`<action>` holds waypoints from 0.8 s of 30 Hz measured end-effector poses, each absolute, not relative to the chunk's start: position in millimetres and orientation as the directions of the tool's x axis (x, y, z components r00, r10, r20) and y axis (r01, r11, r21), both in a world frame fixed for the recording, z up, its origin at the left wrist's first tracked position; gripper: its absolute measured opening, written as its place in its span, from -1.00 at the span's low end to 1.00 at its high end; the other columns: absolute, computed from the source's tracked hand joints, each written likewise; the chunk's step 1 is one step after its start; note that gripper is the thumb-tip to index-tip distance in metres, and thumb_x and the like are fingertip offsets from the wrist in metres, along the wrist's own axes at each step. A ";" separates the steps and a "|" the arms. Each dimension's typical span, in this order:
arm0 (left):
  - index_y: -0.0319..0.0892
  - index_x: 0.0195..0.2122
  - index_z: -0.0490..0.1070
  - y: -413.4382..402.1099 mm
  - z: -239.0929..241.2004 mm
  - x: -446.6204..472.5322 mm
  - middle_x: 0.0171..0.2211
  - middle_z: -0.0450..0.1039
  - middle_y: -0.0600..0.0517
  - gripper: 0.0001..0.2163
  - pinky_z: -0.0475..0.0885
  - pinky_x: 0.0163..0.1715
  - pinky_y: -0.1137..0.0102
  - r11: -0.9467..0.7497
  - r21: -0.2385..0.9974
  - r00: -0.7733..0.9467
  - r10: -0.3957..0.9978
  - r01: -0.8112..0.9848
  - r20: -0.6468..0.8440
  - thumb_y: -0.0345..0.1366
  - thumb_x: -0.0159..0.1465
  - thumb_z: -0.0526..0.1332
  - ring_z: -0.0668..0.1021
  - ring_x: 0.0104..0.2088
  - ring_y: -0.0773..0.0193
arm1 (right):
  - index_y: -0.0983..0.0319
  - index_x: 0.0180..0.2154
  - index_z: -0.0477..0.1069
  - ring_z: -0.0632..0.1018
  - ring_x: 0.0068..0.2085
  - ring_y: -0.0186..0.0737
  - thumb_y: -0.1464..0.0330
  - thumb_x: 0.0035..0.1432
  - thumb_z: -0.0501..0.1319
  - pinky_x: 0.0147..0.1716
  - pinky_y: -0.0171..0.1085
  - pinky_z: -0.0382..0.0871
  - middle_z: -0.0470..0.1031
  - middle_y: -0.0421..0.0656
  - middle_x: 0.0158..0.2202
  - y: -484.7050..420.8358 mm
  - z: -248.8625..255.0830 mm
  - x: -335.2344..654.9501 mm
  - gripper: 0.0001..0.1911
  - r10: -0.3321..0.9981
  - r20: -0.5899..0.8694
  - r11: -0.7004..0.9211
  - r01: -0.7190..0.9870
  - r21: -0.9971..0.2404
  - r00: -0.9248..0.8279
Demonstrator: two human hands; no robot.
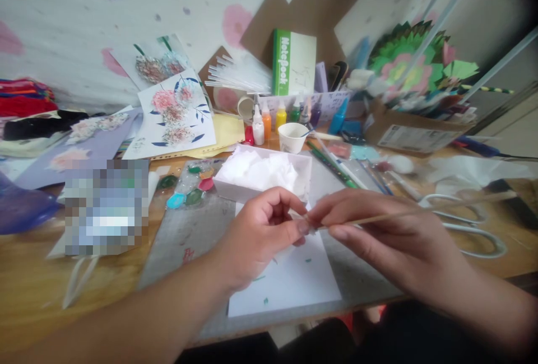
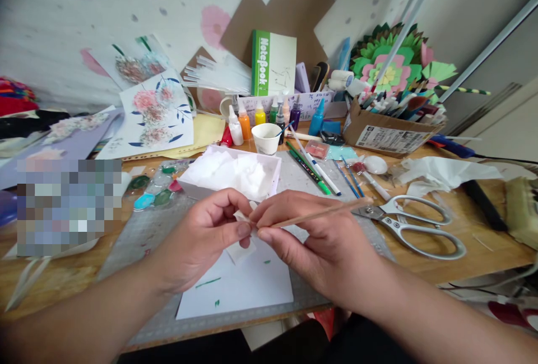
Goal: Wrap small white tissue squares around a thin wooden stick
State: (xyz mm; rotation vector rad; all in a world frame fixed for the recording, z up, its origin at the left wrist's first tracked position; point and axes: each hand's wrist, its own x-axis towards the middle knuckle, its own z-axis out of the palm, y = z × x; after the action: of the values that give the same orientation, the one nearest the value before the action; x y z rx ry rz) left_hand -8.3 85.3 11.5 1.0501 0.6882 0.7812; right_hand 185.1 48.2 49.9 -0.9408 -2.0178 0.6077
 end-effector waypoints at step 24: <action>-0.11 -0.19 0.33 84.4 8.2 -9.5 -0.37 0.33 0.14 -0.79 0.20 -0.39 0.40 0.261 0.954 0.552 0.823 -0.149 -0.139 -0.35 0.19 0.32 0.32 -0.38 0.39 | 0.15 -0.36 0.60 0.65 -0.28 -0.30 0.44 0.15 0.32 -0.27 -0.44 0.53 0.66 -0.19 -0.35 55.4 38.8 180.5 -0.90 0.910 0.375 0.410 0.245 -0.878 -0.179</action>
State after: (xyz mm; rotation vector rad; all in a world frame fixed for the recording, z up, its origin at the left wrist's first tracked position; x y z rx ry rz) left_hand -9.5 84.4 8.2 1.1177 0.7351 0.7446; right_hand 180.5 55.4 38.8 -1.0239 -1.6724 0.8371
